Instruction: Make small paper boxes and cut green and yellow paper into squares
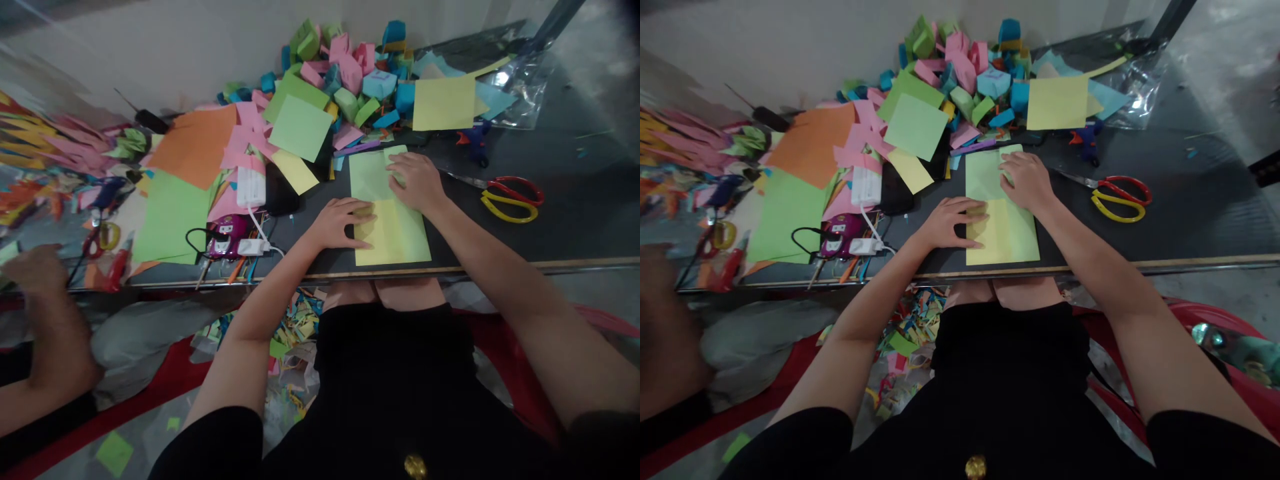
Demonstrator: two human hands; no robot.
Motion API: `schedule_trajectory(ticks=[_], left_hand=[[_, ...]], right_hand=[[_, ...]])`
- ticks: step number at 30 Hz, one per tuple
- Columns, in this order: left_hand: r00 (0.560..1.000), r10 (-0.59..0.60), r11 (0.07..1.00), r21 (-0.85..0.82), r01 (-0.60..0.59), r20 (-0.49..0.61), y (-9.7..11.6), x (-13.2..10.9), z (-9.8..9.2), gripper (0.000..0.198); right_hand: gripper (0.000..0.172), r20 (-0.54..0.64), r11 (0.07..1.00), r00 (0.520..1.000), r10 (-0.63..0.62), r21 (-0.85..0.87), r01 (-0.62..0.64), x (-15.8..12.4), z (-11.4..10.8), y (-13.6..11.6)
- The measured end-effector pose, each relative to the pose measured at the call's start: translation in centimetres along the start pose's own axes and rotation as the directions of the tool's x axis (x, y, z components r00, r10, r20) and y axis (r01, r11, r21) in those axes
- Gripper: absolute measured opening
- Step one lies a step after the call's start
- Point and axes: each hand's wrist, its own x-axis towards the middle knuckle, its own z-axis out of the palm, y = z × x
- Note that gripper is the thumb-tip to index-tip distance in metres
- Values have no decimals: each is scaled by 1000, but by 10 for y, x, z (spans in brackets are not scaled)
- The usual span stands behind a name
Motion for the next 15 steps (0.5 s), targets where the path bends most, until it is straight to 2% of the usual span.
schedule_trajectory(ticks=[4,9,15], left_hand=[[1000,-23,1000,-14,23,3,-1,0,0,74],[1000,-22,1000,-3,22,4,-2,0,1,71],[999,-36,999,22,36,8,2,0,-2,73]], right_hand=[[57,119,999,992,-53,13,52,-42,-10,-4],[66,307,986,937,-168,35,165,-87,-15,-3],[74,297,982,939,-174,-19,188,-101,-9,-14]])
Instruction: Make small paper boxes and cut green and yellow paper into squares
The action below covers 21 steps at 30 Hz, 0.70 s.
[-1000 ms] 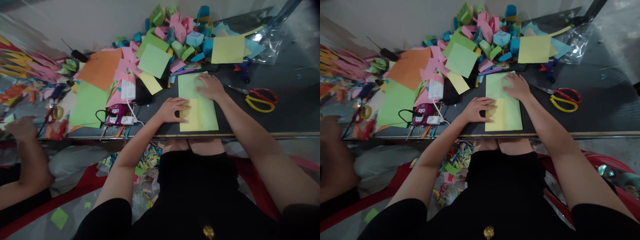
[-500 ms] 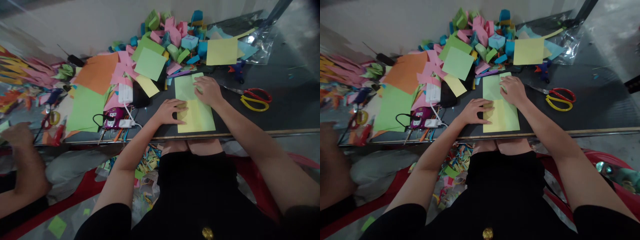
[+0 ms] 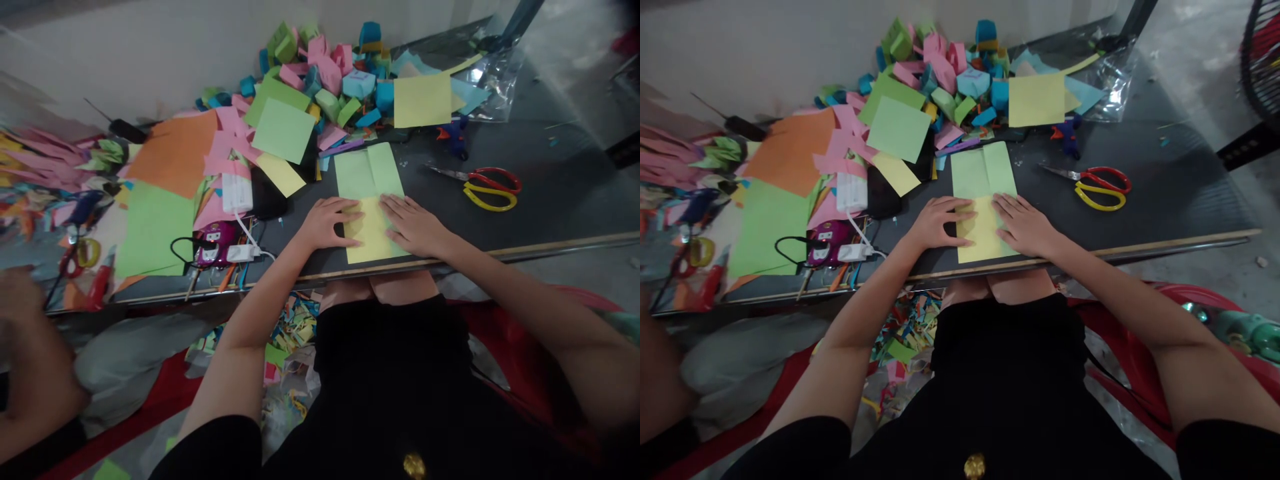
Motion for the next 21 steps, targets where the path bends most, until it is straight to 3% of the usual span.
schedule_trajectory(ticks=[8,21], left_hand=[[1000,17,1000,23,-17,-9,0,0,-1,71],[999,33,999,38,-33,8,0,0,-3,70]], right_hand=[[75,-15,998,998,65,27,-65,3,3,-12],[74,1,998,998,61,13,-61,3,1,-15]])
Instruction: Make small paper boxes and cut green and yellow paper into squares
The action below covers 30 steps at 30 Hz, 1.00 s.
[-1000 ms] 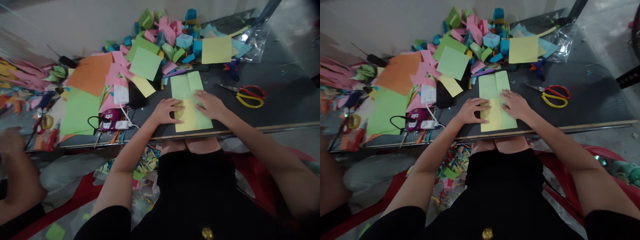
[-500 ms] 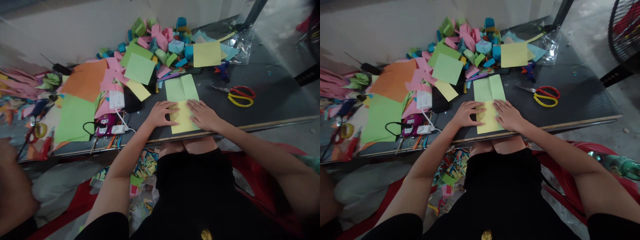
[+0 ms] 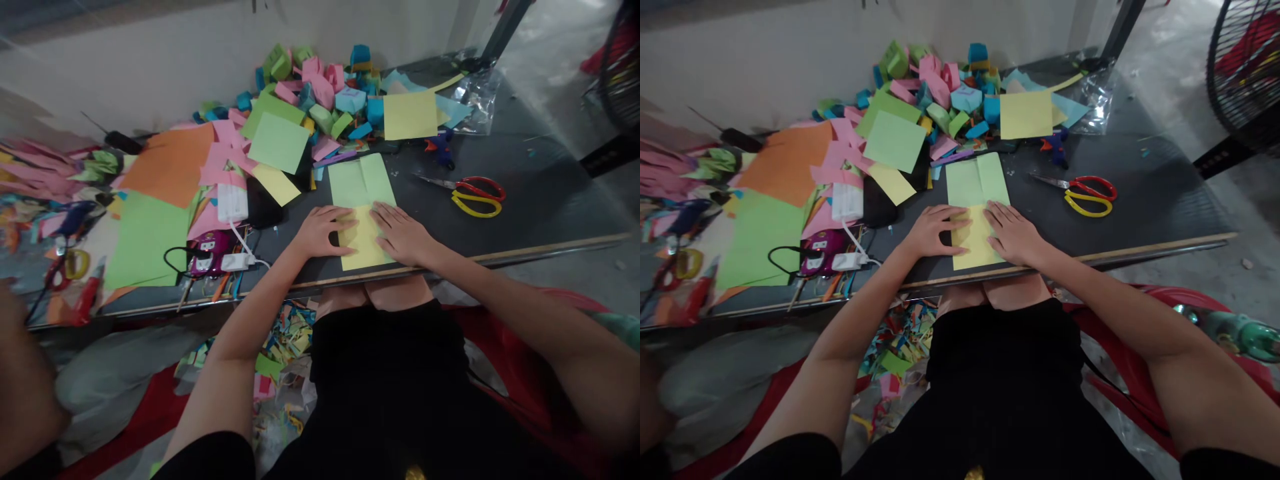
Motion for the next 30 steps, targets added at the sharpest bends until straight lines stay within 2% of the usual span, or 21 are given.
schedule_trajectory(ticks=[3,6,9,12,15,18,21,25,28,30], left_hand=[[998,59,998,7,-59,-25,14,1,-5,65],[990,133,991,10,-133,-44,53,4,-8,54],[982,188,981,58,-187,-5,98,8,-4,42],[980,193,978,91,-188,-46,120,9,0,38],[972,200,976,112,-187,-125,125,7,1,38],[966,229,967,139,-212,-123,132,6,7,40],[970,243,956,172,-238,-10,143,14,20,39],[958,221,949,188,-255,182,147,32,30,44],[950,207,949,187,-253,235,140,37,28,49],[950,203,954,169,-246,237,135,35,29,49]], right_hand=[[73,-11,1000,1000,-3,-12,3,1,-2,-2],[75,-4,999,1000,-10,-33,10,-1,-4,-5],[74,-2,998,999,-47,-47,47,-3,-3,-2],[72,-18,997,997,-75,-23,75,-2,2,8],[72,67,997,997,-48,61,44,7,5,23],[75,221,990,975,23,128,-52,22,4,37],[79,297,983,953,61,150,-110,34,1,45],[80,316,981,946,65,154,-119,39,-1,48],[81,329,978,938,108,136,-160,39,1,47],[82,316,983,945,85,131,-132,39,2,47]])
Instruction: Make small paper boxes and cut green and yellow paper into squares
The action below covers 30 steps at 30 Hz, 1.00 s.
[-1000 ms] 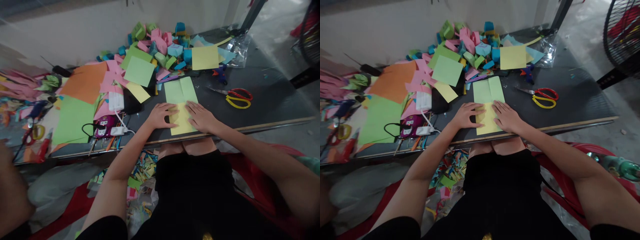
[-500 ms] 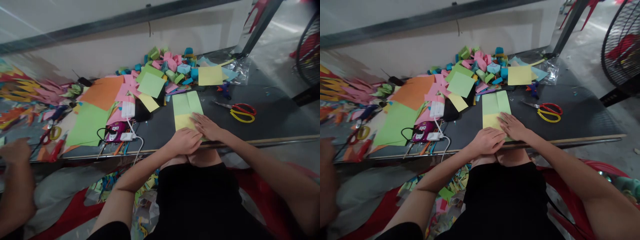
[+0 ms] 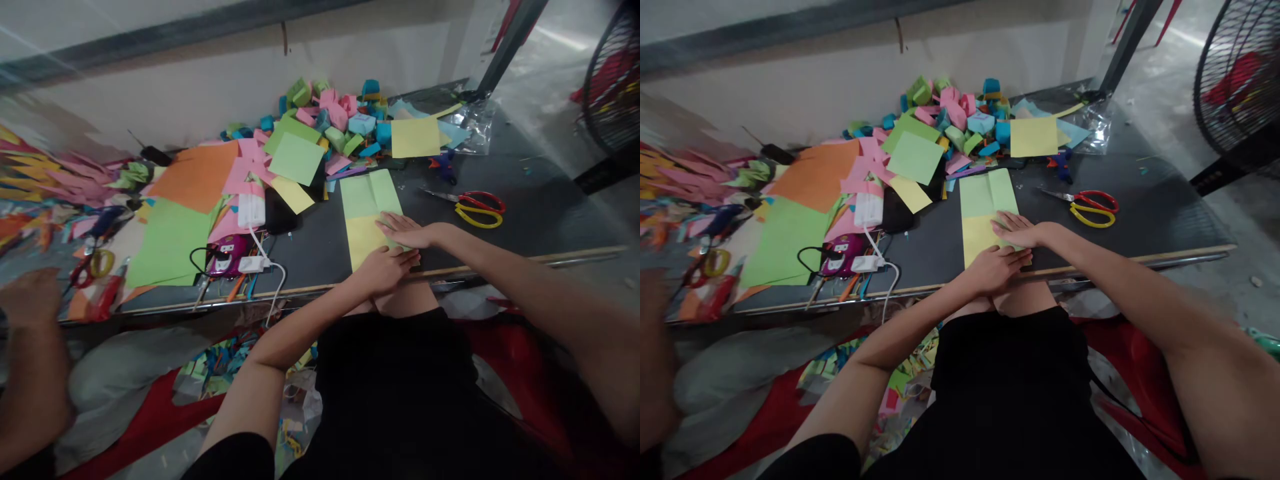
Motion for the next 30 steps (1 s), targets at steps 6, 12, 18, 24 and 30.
schedule_trajectory(ticks=[6,12,18,24,30], left_hand=[[994,-31,998,-56,26,-102,3,-10,18,51],[994,-39,993,-115,27,-98,7,-14,16,57],[996,-57,985,-166,45,-63,7,-13,11,56],[993,-113,973,-204,104,-34,11,-20,13,71],[994,-105,964,-245,104,10,10,-23,14,80]], right_hand=[[82,42,999,998,-39,-32,40,-1,0,0],[81,7,994,995,-100,-45,100,0,1,0],[83,17,990,991,-136,-44,136,-2,-4,-4],[85,-235,967,940,-249,-5,255,-56,-3,10],[126,-546,994,833,87,-7,-108,-61,-2,30]])
